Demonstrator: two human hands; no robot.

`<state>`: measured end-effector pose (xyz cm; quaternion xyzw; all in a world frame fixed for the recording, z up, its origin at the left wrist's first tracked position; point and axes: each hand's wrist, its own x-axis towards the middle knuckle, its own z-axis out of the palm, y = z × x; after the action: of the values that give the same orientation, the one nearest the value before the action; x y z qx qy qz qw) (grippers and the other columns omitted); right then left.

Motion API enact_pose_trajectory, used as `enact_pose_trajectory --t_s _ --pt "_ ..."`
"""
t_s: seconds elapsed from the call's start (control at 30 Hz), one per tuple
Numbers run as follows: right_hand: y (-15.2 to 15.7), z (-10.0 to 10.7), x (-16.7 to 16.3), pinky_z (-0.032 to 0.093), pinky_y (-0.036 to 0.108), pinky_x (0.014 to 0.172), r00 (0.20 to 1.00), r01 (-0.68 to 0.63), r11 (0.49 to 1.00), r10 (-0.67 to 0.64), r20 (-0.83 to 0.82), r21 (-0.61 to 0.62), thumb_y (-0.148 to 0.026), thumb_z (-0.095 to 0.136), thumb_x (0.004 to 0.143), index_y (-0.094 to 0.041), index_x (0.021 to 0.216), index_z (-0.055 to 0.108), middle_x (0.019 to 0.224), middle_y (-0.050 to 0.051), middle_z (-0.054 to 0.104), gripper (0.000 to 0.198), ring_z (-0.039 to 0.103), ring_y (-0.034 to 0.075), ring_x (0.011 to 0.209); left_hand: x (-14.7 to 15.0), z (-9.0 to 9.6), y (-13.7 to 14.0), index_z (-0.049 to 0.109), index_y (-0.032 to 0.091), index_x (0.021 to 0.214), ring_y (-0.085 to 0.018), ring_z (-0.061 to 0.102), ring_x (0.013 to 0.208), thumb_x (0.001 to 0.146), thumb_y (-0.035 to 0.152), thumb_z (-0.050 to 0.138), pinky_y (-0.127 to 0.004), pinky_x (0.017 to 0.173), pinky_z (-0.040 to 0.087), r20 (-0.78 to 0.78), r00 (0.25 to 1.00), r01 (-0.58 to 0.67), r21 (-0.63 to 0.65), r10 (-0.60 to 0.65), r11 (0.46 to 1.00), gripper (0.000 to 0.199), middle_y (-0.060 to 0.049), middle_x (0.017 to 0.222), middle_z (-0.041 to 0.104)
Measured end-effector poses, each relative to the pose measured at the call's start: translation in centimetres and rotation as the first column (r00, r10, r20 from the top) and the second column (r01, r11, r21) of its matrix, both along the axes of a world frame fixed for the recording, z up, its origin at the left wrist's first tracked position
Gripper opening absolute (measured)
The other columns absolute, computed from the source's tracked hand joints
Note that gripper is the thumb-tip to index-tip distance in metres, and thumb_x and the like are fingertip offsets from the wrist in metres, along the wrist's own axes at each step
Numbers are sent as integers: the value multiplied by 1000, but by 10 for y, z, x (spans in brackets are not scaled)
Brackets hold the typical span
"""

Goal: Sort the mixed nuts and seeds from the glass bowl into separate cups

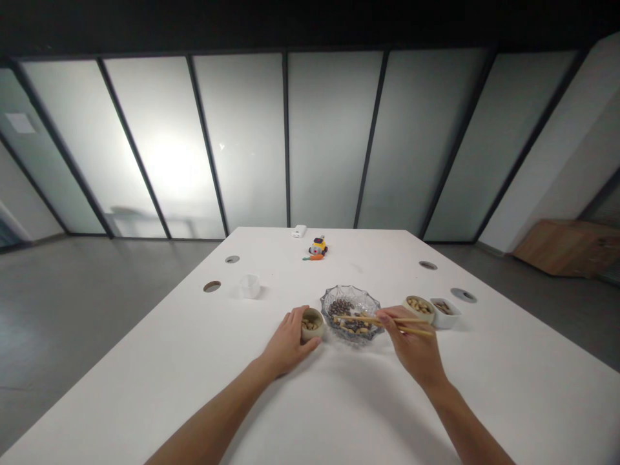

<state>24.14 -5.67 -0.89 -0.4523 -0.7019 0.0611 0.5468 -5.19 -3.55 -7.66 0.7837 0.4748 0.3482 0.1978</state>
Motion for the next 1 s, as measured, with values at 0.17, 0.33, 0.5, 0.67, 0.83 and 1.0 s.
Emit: enact_pose_trajectory --t_s 0.17,0.33,0.5,0.67,0.83,1.0 --pt "1 -2 -2 58 33 66 998 -42 997 45 47 -63 -60 58 105 -25 84 80 82 6 81 46 77 23 74 0 1 -1 49 23 150 -35 61 133 89 32 76 -53 116 48 11 1000 -6 -5 6 1000 67 -16 145 62" --pt "1 -4 -2 58 33 68 997 -61 996 64 39 -69 -59 58 105 -25 86 80 84 6 81 45 77 24 77 1 2 0 49 23 150 -35 60 134 89 32 75 -55 118 46 3 1000 -4 -21 4 1000 67 -17 146 61" --pt "3 -5 -2 59 32 70 996 -84 994 85 16 -68 -58 62 103 -25 86 80 84 6 81 41 76 23 77 1 2 0 48 21 150 -36 59 134 90 32 75 -55 118 46 -8 1000 0 -23 -1 1000 67 -18 146 61" --pt "1 -5 -3 57 32 66 994 -111 987 112 10 -118 -60 64 101 -24 80 77 79 5 76 43 73 22 72 1 2 0 48 23 150 -35 60 132 90 32 75 -54 116 48 -4 1000 -5 -8 5 1000 67 -16 145 62" --pt "0 -4 -5 58 33 68 991 -133 982 130 -27 -135 -60 67 99 -23 81 77 80 6 76 42 72 23 73 0 1 0 48 23 151 -36 59 134 90 31 76 -56 118 46 0 1000 -6 -11 6 1000 68 -17 147 61" --pt "1 -4 -4 58 35 71 992 -124 986 120 -44 -114 -61 66 99 -24 81 78 82 7 77 43 72 23 75 0 1 -1 48 23 151 -35 59 135 90 31 76 -55 118 46 4 1000 -3 -4 3 1000 68 -17 149 61"
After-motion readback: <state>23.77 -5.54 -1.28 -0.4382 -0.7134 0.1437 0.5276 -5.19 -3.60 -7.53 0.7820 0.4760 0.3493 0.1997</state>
